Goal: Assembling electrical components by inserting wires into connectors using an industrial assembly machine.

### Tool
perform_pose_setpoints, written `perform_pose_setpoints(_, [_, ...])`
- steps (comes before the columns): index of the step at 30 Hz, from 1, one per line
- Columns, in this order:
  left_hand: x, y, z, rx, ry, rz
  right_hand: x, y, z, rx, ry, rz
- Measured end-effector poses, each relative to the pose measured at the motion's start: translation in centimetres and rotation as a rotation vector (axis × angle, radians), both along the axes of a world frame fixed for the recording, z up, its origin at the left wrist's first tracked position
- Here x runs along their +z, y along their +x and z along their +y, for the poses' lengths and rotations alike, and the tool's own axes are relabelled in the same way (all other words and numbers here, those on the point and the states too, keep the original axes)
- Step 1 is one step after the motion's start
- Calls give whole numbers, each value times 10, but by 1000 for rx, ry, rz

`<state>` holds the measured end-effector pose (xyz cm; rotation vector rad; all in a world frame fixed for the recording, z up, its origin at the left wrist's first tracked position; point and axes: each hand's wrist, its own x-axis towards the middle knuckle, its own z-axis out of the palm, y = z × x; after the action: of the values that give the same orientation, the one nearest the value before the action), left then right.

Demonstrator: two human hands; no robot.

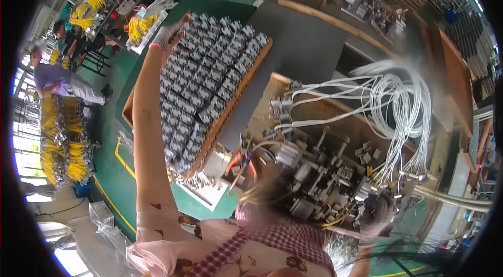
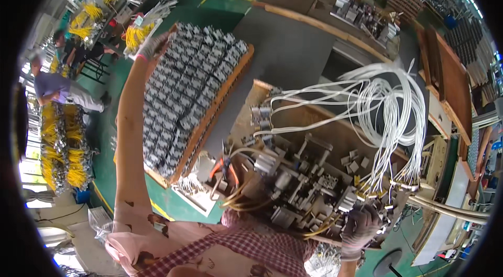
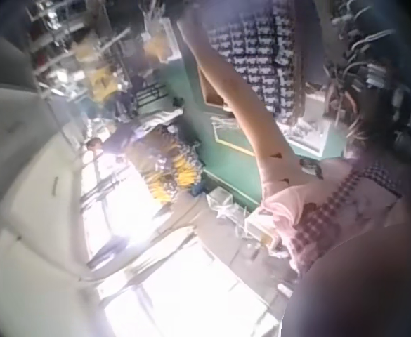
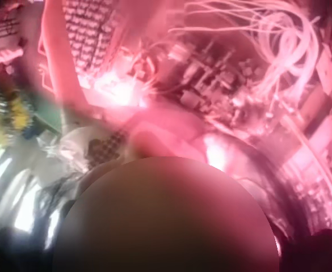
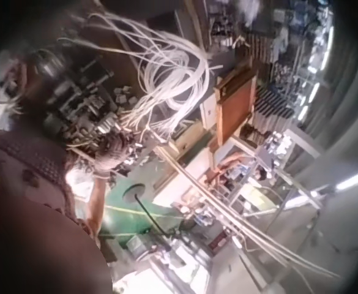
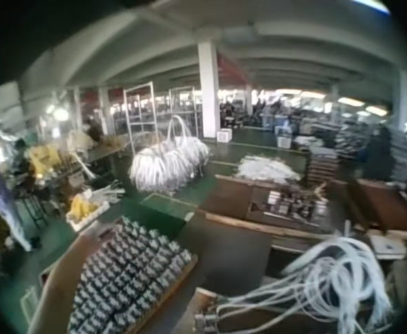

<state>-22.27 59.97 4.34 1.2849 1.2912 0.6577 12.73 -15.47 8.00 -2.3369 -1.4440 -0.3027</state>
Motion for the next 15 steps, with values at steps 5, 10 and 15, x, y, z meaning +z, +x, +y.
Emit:
perform_pose_setpoints(5, [-14,-42,59,6,349,304,-10,5,-5,-97,-71,216])
perform_pose_setpoints(10, [-31,13,43,30,277,256,-6,-3,-7,-213,-72,311])
perform_pose_setpoints(15, [-2,22,5,138,198,209,-21,7,-24,-231,-42,491])
